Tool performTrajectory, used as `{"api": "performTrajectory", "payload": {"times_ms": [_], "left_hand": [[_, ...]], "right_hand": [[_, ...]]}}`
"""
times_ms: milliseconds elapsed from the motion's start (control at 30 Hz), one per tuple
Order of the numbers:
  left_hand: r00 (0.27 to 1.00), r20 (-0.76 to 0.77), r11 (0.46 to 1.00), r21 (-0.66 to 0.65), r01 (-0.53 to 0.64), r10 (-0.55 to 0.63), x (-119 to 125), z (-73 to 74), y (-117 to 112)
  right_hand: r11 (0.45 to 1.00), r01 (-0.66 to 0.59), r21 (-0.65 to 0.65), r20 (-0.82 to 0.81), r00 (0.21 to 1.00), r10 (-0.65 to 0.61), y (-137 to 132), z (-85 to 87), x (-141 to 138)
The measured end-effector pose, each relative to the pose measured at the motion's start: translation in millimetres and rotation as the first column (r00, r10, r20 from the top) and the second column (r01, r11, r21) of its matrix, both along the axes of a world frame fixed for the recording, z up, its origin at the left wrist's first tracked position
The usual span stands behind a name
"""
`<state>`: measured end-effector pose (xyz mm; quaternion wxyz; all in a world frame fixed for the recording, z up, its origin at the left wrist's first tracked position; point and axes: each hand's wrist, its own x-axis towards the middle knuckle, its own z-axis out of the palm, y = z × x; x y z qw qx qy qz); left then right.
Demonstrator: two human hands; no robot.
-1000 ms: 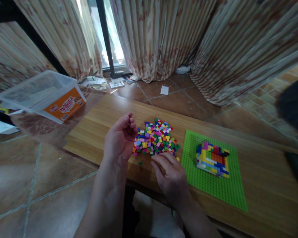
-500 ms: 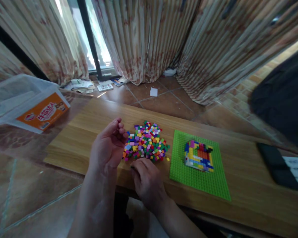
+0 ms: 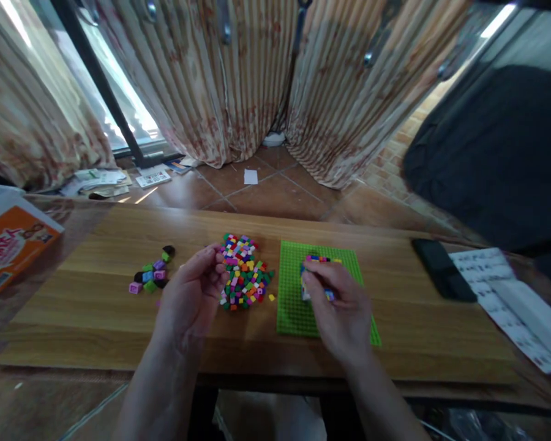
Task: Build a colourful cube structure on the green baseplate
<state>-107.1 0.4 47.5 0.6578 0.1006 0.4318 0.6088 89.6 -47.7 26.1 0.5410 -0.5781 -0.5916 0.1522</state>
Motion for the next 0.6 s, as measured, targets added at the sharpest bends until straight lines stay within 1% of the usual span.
{"api": "performTrajectory", "payload": {"times_ms": [33, 133, 233, 300, 433, 533, 600], "left_hand": [[0.999, -0.013, 0.999, -0.001, 0.051, -0.051, 8.0, -1.7, -1.2], [0.981, -0.054, 0.982, -0.033, 0.186, -0.187, 32.7, -7.4, -6.0], [0.96, -0.069, 0.962, -0.06, 0.266, -0.27, 53.5, -14.2, -11.2], [0.947, -0.074, 0.949, -0.053, 0.311, -0.314, 63.9, -18.3, -14.2], [0.924, -0.11, 0.93, -0.035, 0.365, -0.367, 79.1, -22.2, -18.8], [0.912, -0.176, 0.928, -0.017, 0.373, -0.37, 86.8, -21.7, -20.8], [0.913, -0.236, 0.938, 0.021, 0.347, -0.333, 87.2, -19.6, -20.4]], "right_hand": [[0.998, 0.062, -0.004, -0.035, 0.997, -0.062, 2.1, -0.8, 11.7], [0.979, 0.19, -0.075, -0.156, 0.967, -0.199, 6.6, -3.8, 42.8], [0.952, 0.264, -0.156, -0.198, 0.936, -0.293, 7.4, -5.0, 61.1], [0.948, 0.255, -0.191, -0.21, 0.933, -0.293, 6.1, -5.0, 64.7], [0.961, 0.153, -0.231, -0.269, 0.939, -0.214, 3.2, -6.3, 58.9], [0.966, 0.089, -0.244, -0.326, 0.93, -0.168, 2.6, -9.0, 50.2], [0.971, 0.056, -0.234, -0.322, 0.938, -0.132, 1.9, -10.4, 42.7]]}}
